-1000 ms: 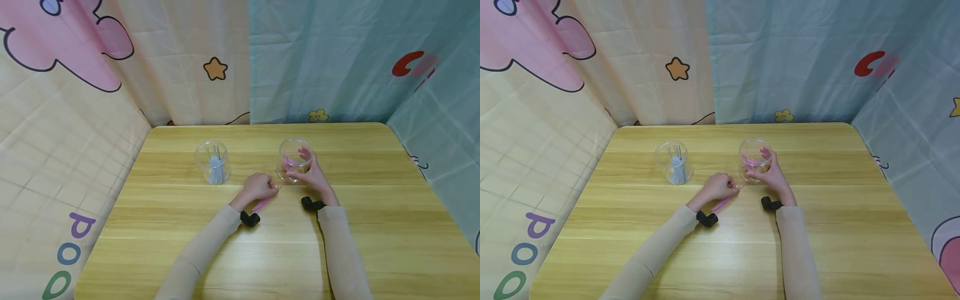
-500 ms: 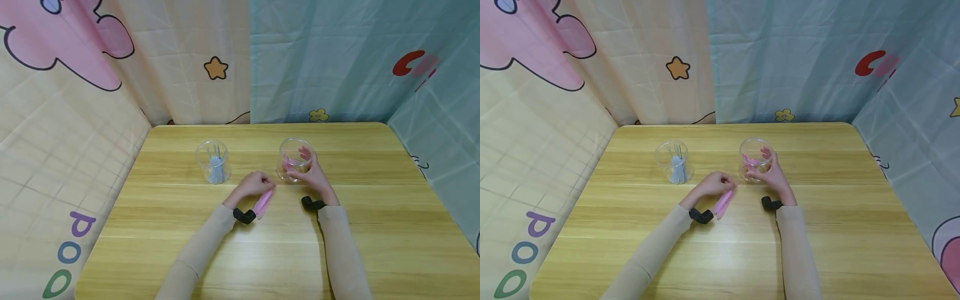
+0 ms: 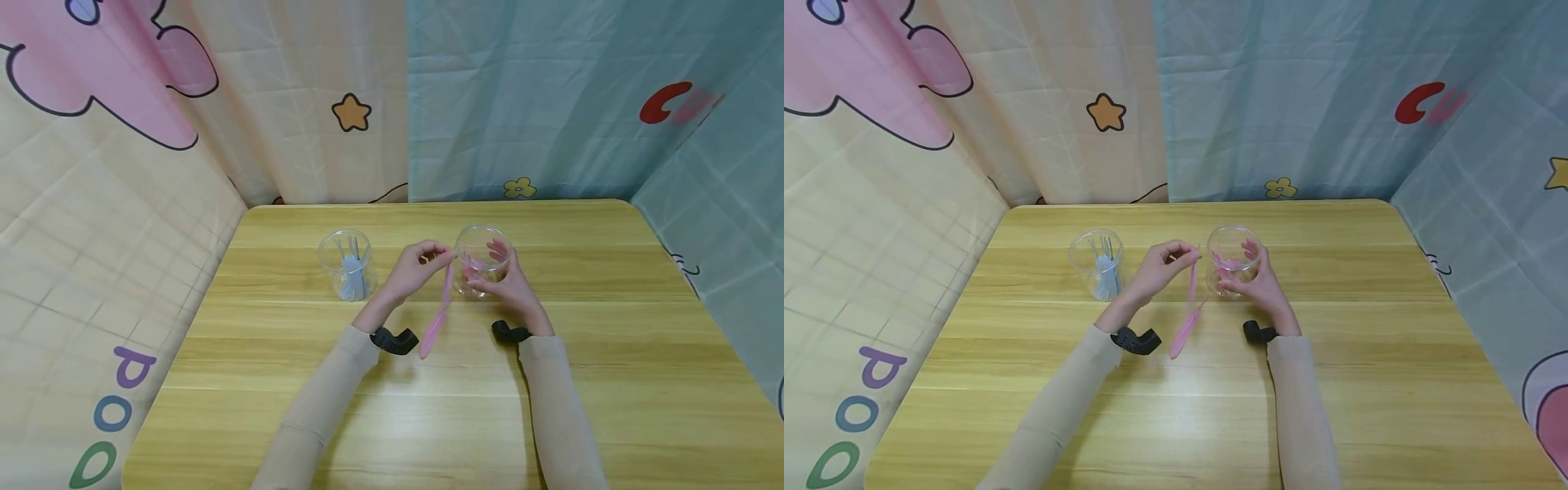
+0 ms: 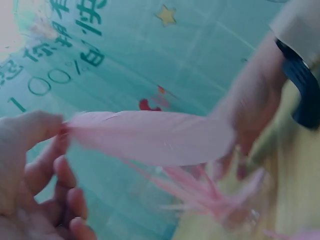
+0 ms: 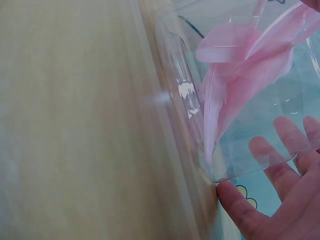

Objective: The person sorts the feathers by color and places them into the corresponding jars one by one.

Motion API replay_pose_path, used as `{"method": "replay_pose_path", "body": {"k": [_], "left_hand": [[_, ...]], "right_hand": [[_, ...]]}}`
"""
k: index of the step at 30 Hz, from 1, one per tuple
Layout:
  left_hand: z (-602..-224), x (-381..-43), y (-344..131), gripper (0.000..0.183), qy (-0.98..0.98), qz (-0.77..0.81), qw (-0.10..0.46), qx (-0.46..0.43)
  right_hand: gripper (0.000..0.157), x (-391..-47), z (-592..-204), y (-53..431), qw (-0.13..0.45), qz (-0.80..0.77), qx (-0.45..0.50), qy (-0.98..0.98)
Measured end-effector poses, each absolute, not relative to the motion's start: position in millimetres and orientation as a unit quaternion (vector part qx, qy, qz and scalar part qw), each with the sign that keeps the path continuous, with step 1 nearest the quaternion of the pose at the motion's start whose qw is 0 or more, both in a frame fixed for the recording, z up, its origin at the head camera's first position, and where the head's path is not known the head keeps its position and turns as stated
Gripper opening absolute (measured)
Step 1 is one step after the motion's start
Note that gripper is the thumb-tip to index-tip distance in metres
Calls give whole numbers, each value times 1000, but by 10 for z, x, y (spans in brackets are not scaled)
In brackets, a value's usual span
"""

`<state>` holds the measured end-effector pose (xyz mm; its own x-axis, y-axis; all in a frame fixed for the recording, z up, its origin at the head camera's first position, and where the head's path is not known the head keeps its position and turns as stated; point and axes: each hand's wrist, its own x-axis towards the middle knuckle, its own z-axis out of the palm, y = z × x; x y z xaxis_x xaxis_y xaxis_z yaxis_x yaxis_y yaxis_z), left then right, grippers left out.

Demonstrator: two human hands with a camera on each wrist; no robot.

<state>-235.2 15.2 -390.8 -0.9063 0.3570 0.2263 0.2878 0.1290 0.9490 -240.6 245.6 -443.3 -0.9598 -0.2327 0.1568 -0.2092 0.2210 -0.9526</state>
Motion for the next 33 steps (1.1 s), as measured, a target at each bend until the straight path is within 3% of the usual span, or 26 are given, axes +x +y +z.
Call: {"method": "replay_pose_path", "body": {"k": [8, 17, 22, 33], "left_hand": [[-3607, -2440, 326, 22, 648, 735, -117, 160], [-3611, -2615, 552, 20, 598, 764, -204, 128], [-3723, -2685, 650, 20, 613, 750, -222, 107], [-4081, -2672, 693, 21, 711, 670, -182, 112]], "right_hand": [[93, -2403, -4433, 2452, 12, -610, -138, 781], [93, -2403, -4436, 2445, 10, -611, -140, 779], [96, -2488, -4587, 2493, 6, -609, -137, 781], [95, -2541, -4717, 2532, -10, -600, -142, 787]]}}
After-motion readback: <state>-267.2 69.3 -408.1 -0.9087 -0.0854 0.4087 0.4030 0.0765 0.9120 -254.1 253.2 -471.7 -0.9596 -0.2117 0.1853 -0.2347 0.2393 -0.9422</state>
